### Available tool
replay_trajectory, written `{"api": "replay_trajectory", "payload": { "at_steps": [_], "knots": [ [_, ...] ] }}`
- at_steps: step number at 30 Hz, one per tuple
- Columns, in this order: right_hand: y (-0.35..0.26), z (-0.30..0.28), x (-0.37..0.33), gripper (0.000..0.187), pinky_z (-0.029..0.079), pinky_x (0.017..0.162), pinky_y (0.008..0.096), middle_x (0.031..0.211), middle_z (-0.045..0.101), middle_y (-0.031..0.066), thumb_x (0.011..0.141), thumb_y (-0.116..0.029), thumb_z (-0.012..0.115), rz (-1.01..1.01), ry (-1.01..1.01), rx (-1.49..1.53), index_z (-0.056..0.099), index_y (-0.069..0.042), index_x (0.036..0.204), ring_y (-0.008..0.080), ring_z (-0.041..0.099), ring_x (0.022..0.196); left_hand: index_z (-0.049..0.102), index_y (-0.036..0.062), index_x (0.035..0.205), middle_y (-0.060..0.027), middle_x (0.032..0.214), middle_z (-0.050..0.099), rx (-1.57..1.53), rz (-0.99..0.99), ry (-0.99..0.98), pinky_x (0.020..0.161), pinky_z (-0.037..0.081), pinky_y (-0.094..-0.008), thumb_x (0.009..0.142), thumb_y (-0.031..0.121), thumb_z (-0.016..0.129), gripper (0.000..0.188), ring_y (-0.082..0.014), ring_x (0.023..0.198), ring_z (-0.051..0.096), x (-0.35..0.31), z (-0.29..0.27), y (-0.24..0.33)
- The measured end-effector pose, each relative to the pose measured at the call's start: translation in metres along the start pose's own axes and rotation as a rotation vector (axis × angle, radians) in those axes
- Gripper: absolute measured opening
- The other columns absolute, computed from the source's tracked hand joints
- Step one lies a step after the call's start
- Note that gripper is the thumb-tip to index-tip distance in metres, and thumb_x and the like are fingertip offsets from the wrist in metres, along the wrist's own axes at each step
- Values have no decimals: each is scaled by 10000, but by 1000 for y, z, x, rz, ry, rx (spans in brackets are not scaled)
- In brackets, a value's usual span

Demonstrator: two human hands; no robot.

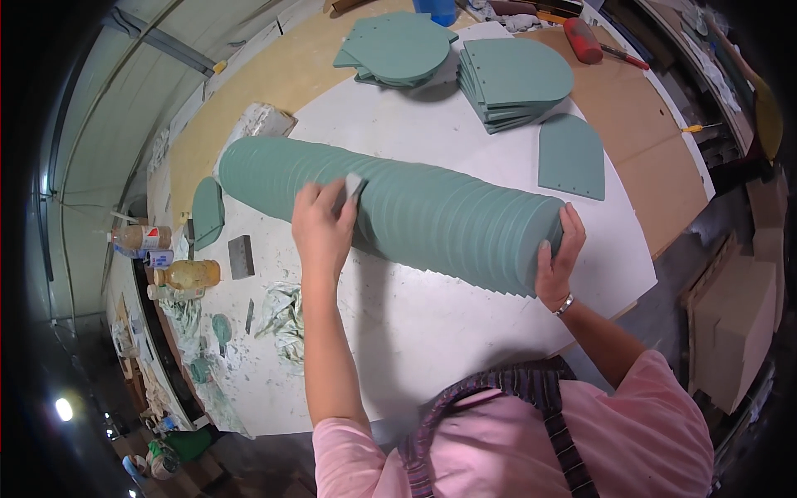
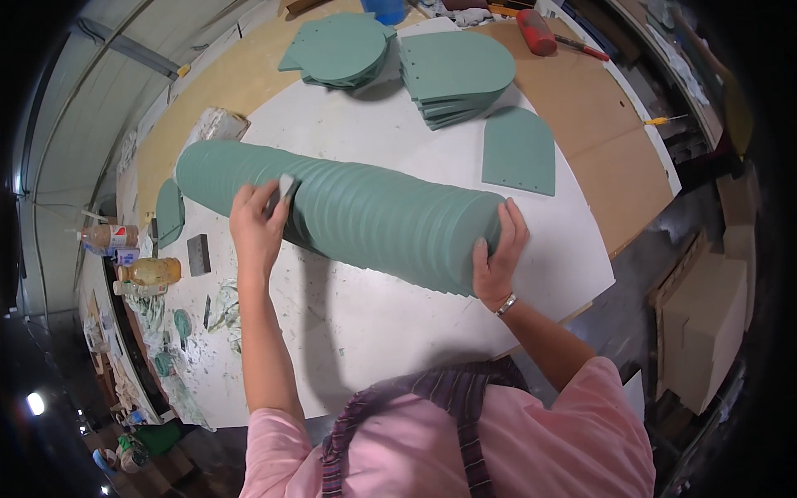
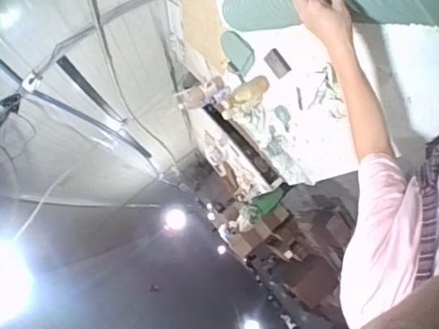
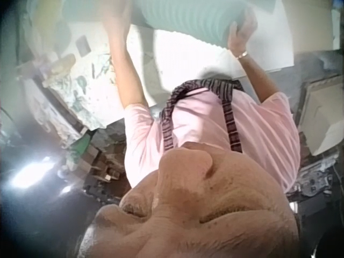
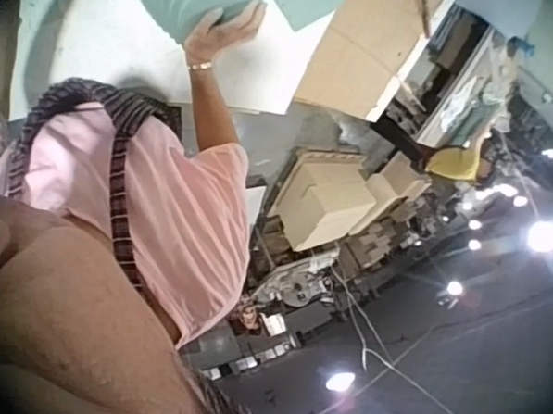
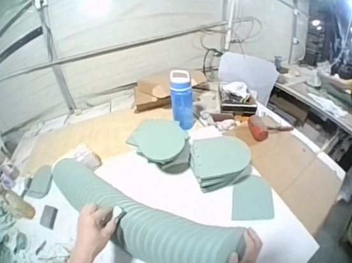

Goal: The person rubs the edges of a stack of green curved parts with a small block, wipes the surfaces with a cloth, and pulls off small pieces of excess material by hand.

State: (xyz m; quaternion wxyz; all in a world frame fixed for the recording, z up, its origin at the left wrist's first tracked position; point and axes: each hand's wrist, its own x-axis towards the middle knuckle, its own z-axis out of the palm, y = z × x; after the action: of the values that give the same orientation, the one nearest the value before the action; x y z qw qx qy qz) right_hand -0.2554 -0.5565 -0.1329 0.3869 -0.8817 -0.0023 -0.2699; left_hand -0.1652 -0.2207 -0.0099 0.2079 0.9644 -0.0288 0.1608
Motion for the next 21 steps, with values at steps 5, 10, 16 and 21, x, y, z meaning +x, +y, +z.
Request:
{"api": "replay_trajectory", "payload": {
  "at_steps": [5, 10, 16, 21],
  "knots": [
    [-1, 2, -1, 583, 262, 1137, 472, 1503, 354, 218, 929, -253, 479, -7, 2, -12, 392, 15, 1440, 371, 355, 1343, 730, 16, 1052, -71, 824, 574, -327, -215, 38, 650, 481, -296, 780, 2, 719, 273, -171, 698, 576, -77, 0, -32],
    [0, 3, -1, 586, 243, 1154, 466, 1508, 353, 217, 968, -311, 447, -17, 1, 19, 381, 23, 1445, 358, 342, 1371, 725, 0, 1040, -73, 830, 574, -326, -207, 152, 639, 479, -300, 758, -25, 745, 284, -169, 691, 573, -65, -4, -9],
    [0, 4, 0, 584, 233, 1162, 468, 1508, 343, 229, 947, -269, 445, 24, -16, 6, 382, 45, 1436, 368, 335, 1377, 727, 11, 1046, -73, 824, 561, -337, -195, 145, 642, 481, -319, 763, -5, 749, 284, -186, 715, 569, -100, 22, -8],
    [-6, 1, 0, 580, 218, 1172, 469, 1502, 347, 230, 909, -193, 451, 20, -11, -5, 384, 50, 1432, 372, 324, 1380, 734, 25, 1046, -78, 824, 560, -281, -169, 160, 644, 471, -328, 754, -14, 737, 295, -207, 708, 561, -106, 19, -10]
  ]
}}
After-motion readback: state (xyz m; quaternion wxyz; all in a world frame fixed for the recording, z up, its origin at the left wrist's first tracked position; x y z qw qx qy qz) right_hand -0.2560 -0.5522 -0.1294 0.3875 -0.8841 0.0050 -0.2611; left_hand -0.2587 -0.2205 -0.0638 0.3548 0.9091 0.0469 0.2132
